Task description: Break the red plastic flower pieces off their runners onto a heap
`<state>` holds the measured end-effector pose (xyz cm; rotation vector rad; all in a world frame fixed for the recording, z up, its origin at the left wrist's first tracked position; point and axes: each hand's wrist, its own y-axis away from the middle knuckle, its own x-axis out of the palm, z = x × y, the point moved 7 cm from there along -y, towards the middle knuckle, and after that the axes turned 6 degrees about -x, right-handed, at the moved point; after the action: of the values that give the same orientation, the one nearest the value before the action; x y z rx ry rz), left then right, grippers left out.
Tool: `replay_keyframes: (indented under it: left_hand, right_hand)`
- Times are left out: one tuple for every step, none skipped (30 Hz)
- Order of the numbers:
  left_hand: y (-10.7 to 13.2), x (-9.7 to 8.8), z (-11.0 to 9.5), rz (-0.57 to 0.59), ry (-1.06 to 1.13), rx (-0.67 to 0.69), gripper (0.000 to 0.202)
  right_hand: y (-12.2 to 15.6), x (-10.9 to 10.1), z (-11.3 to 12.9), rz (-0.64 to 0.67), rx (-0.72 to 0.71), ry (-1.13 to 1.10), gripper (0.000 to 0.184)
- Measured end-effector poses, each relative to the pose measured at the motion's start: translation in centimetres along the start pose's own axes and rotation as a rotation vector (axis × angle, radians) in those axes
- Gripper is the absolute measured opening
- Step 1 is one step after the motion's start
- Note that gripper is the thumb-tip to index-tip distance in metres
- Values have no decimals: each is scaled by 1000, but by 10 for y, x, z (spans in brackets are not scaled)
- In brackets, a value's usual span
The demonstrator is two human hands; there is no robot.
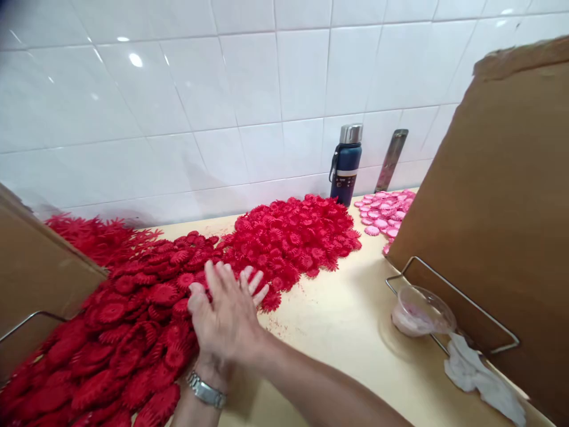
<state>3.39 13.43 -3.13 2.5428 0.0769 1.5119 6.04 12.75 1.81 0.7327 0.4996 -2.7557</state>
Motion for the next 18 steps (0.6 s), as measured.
replay_keyframes:
  left_hand:
    - [-1,6,3,28,-8,-17,47]
    - [-2,12,5,57,-21,-32,51]
    - [-3,17,7,85,-37,-38,55]
    - [-3,20,7,106,-52,-32,58]
    - [-3,20,6,114,-64,-27,60]
    - [-3,18,6,108,-75,-37,61]
    - [-3,13,5,98,-85,-57,62]
    - [-3,8,4,84,-90,-74,62]
    - [-2,2,3,74,-97,-101,60]
    - [-2,-2,1,67,-96,-85,56]
    - [-2,-3,-4,64,-85,-34,53]
    - [-2,-2,-4,72,-81,-28,52]
    - [-2,2,-2,85,-79,-37,53]
    - [-2,8,1,108,-76,-45,56]
    - [-3,16,4,148,-75,-53,60]
    - [-3,23,6,181,-74,-48,62]
    - [-4,28,7,211,-71,-32,63]
    - [-4,30,7,230,-69,-19,63]
  right_hand:
    - [-8,-5,-5,-15,19,-10,65]
    - [-17,-10,-9,-23,22,-21,66]
    - [-23,-14,-15,-38,34,-33,66]
    - [-27,-18,-18,-51,28,-36,66]
    - [-26,-19,-19,-61,25,-41,66]
    - [-22,-18,-19,-61,24,-51,66]
    - [-15,-15,-16,-51,12,-63,65]
    - [-6,-10,-11,-34,-12,-75,64]
    - [2,-4,-5,-8,-37,-87,63]
    - [8,0,0,1,-52,-93,63]
    - [11,2,3,2,-62,-90,63]
    - [8,1,3,-14,-64,-75,64]
    - [1,-3,-1,-44,-53,-57,65]
    - [-8,-8,-6,-70,-38,-37,65]
    - [-18,-13,-12,-99,-28,-10,67]
    - [-27,-18,-18,-116,-4,-3,67]
    - [-33,-21,-22,-127,3,6,67]
    - [-34,-23,-24,-130,-1,13,67]
